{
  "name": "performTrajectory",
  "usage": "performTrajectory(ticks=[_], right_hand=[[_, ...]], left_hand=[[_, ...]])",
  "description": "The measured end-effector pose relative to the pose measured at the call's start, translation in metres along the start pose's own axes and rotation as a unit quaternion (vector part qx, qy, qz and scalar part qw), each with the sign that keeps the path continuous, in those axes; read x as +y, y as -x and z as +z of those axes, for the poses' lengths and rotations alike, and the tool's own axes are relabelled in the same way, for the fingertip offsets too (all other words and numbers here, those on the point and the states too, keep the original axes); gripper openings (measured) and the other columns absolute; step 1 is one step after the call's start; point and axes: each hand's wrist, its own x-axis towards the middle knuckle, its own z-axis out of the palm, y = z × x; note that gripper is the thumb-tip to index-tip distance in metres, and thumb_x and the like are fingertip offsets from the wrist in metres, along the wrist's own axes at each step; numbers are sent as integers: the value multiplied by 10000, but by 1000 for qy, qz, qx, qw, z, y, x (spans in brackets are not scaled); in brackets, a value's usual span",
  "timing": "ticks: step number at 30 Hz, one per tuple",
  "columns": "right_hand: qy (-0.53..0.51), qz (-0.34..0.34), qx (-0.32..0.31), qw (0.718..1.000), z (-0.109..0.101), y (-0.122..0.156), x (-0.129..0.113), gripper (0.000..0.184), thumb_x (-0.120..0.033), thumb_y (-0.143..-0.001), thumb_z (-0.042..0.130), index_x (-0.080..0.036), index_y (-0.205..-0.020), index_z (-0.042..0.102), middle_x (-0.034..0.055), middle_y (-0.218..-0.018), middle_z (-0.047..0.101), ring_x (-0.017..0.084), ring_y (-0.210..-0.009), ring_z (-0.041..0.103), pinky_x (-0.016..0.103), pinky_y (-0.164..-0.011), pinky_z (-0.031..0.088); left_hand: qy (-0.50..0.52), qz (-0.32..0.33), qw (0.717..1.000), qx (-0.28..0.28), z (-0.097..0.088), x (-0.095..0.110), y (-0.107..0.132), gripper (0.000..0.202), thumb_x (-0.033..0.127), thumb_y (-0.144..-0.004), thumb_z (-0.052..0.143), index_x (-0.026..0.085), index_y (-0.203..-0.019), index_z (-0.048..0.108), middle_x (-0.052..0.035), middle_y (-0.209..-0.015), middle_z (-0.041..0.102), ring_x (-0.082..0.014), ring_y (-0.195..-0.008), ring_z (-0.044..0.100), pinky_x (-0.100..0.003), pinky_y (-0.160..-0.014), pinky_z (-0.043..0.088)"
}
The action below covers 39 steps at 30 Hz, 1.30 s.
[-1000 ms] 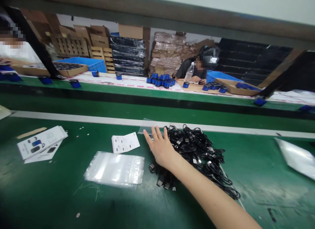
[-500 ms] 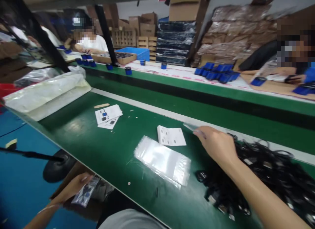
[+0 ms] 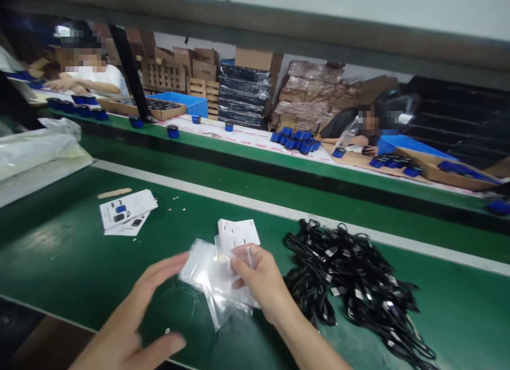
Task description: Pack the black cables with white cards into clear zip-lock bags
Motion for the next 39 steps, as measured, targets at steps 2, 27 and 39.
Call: performTrajectory(ticks=[2,27,39], right_hand=[[0,-2,7,1000,-4,-2,8,250,-316,-679,756,-140,-801,628,-21,-619,619,122,-567,558,246,-525,482],[480,-565,3,672,-29,30,78,155,-102,-847,520,-186,-740,595,81,-1170,686,253,-1170,575,398,-1019,427],[491,-470,76,730,-30,14,128,396,-180,-950,412,-149,-1338,484,19,-1248,635,248,-1152,586,381,-1007,454]], left_hand=[[-28,-42,997,-52,20,10,-29,747,480,-835,585,295,-1467,235,-68,-1570,238,-309,-1409,245,-493,-1082,319],[-235,77,962,-111,46,0,-97,203,261,-873,506,161,-1021,601,-123,-1070,580,-289,-1034,559,-457,-899,438],[-251,63,966,-25,42,-46,-69,305,343,-905,480,283,-1196,550,-89,-1231,592,-282,-1165,552,-504,-934,499]])
